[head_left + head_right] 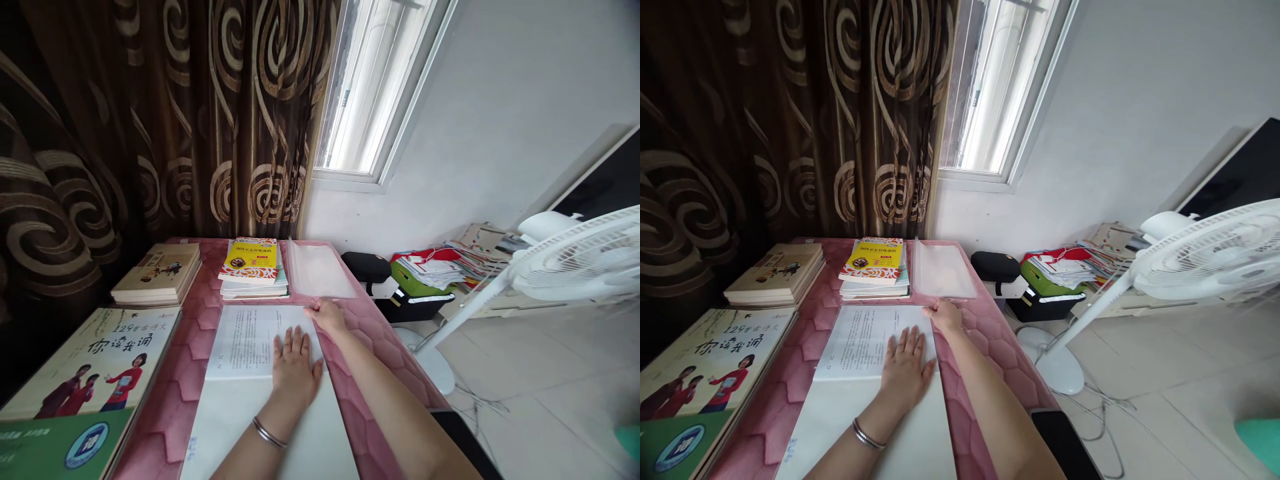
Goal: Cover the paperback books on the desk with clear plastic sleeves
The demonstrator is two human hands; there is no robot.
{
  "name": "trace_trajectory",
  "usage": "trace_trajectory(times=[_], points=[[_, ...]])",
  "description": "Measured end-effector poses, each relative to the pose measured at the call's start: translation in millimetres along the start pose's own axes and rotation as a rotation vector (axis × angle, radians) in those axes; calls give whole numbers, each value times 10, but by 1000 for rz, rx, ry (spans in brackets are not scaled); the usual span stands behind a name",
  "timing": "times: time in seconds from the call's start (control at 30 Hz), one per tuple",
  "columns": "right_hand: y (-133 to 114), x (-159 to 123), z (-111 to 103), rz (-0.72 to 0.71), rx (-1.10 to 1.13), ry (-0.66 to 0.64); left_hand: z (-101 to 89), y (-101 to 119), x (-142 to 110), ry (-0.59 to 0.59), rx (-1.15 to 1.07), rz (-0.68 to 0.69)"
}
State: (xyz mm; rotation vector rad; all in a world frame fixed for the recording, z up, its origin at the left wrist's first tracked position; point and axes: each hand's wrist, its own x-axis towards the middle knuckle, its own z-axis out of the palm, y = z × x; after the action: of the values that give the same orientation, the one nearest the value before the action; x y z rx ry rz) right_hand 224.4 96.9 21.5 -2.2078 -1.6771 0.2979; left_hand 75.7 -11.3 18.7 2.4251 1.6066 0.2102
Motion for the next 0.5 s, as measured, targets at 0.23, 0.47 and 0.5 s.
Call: trace_trajectory(times=[0.23, 0.47, 0.5], points=[[-38, -25, 33, 20, -84, 47, 11, -37, 24, -2, -11, 3], [-61, -90, 26, 8, -128, 77, -246, -566, 193, 17, 60, -58], [-71, -99, 20, 10, -129, 78, -294, -709, 217, 20, 75, -74]])
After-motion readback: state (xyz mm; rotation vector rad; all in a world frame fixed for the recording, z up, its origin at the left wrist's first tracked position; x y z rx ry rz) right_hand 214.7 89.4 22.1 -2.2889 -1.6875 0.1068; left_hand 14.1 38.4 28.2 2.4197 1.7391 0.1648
